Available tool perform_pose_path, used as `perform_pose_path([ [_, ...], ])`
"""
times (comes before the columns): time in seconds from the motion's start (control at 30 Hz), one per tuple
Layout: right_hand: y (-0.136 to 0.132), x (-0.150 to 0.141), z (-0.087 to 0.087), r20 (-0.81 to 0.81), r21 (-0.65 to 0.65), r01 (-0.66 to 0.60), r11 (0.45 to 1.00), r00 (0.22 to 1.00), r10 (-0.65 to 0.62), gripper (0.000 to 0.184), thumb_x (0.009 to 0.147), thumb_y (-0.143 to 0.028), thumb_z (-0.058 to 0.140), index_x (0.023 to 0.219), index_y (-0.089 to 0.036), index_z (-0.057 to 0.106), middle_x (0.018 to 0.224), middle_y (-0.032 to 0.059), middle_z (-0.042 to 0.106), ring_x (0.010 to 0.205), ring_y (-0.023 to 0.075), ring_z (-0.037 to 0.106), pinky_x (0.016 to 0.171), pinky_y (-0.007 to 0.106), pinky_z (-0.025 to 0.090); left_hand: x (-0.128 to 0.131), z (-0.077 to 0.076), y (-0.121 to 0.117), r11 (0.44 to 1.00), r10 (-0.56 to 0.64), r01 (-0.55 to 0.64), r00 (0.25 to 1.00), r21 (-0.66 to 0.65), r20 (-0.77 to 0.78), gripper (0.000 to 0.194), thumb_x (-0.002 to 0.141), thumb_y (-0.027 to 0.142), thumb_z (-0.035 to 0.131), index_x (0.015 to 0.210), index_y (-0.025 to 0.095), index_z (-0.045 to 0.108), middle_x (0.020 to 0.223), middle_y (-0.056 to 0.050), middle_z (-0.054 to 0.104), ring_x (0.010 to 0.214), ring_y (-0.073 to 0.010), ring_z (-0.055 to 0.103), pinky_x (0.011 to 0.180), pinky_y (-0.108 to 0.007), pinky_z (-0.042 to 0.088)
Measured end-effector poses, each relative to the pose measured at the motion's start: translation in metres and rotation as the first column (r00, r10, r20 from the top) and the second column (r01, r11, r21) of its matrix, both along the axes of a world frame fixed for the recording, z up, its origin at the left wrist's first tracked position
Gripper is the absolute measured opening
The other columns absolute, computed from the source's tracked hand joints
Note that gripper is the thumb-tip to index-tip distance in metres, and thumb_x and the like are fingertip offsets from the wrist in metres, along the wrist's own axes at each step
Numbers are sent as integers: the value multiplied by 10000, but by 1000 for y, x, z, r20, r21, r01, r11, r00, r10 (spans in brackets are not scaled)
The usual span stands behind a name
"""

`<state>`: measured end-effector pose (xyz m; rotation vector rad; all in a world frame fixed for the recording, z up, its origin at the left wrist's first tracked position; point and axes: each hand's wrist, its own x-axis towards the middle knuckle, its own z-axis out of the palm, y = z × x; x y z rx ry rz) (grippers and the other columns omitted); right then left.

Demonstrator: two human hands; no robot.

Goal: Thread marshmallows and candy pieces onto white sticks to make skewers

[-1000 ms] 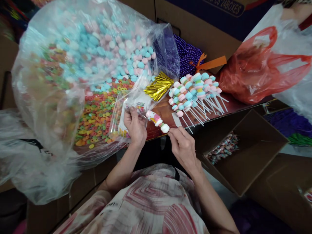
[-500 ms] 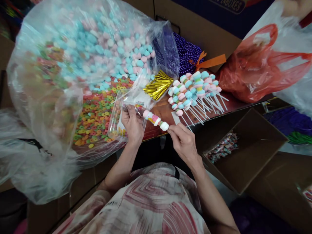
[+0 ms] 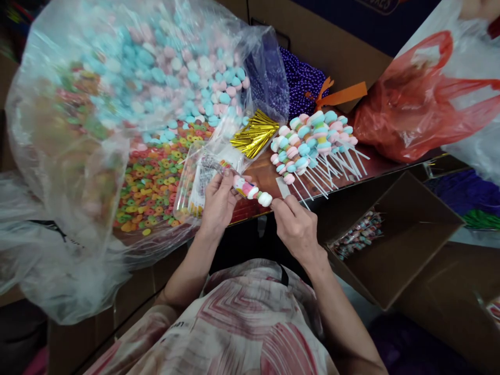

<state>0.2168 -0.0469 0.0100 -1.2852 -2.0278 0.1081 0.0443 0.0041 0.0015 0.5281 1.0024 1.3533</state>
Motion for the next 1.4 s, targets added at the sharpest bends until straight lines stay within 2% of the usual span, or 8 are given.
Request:
perform_pose_path([
  [0.1, 0, 0, -4, 90, 87, 51, 995, 994, -58, 159, 986, -120, 571, 963, -191, 711, 702, 10, 573, 572, 119, 475, 564, 272, 379, -1, 0, 1, 1000, -3, 3, 1000, -1, 14, 470, 741, 593, 820, 880, 199, 605, 824, -40, 787, 848, -225, 783, 797, -348, 620],
  [0.2, 0, -8, -6, 66, 76, 62, 995, 996, -67, 178, 995, -119, 551, 942, -192, 704, 696, 10, 565, 565, 121, 462, 557, 273, 373, 3, 0, -3, 999, 8, -8, 1000, 39, -9, 455, 730, 564, 841, 894, 210, 606, 817, -26, 784, 840, -214, 779, 803, -344, 616],
  [0.47, 1, -29, -2, -260, -153, -27, 988, 965, -14, 165, 1011, -158, 538, 940, -194, 682, 801, 36, 653, 714, 145, 611, 699, 269, 501, 3, 3, -5, 998, -62, 63, 996, -14, 57, 481, 738, 587, 825, 912, 196, 606, 867, -49, 788, 846, -227, 783, 802, -345, 603],
  [0.63, -8, -21, -6, -361, -383, -83, 920, 930, -66, 145, 995, -226, 581, 901, -208, 689, 646, -38, 597, 544, 104, 538, 577, 244, 444, -1, 0, -2, 999, -40, 41, 994, -15, 101, 492, 720, 578, 843, 922, 194, 611, 865, -34, 783, 813, -212, 782, 773, -321, 604],
  [0.87, 1, -46, -9, -486, -379, -22, 925, 855, -179, 227, 998, -316, 553, 812, -212, 632, 619, -31, 565, 521, 105, 488, 547, 248, 424, 16, 0, -13, 995, -98, 97, 994, 18, 46, 441, 768, 593, 800, 891, 198, 645, 859, -36, 777, 874, -199, 771, 804, -315, 607],
  [1.1, -11, -29, -5, -529, -579, -195, 791, 829, -183, 265, 990, -311, 564, 754, -203, 618, 587, -44, 534, 544, 106, 499, 567, 240, 414, 5, -1, -7, 994, -106, 105, 994, 25, 30, 467, 783, 599, 786, 939, 182, 642, 896, -51, 774, 824, -189, 773, 787, -308, 592],
  [1.27, -7, -39, -6, -603, -531, -216, 820, 776, -186, 305, 972, -328, 572, 695, -200, 587, 574, -42, 524, 534, 107, 482, 554, 245, 402, 15, -3, -15, 993, -117, 117, 991, 10, 58, 409, 820, 554, 766, 918, 173, 655, 838, -50, 764, 826, -203, 775, 799, -327, 608],
  [1.4, 1, -51, -5, -626, -527, -238, 816, 758, -183, 315, 984, -361, 560, 711, -206, 570, 578, -45, 516, 541, 109, 474, 558, 249, 397, 8, -4, -18, 992, -107, 108, 994, 61, -21, 356, 864, 529, 727, 933, 181, 704, 892, -61, 787, 903, -210, 768, 856, -337, 599],
])
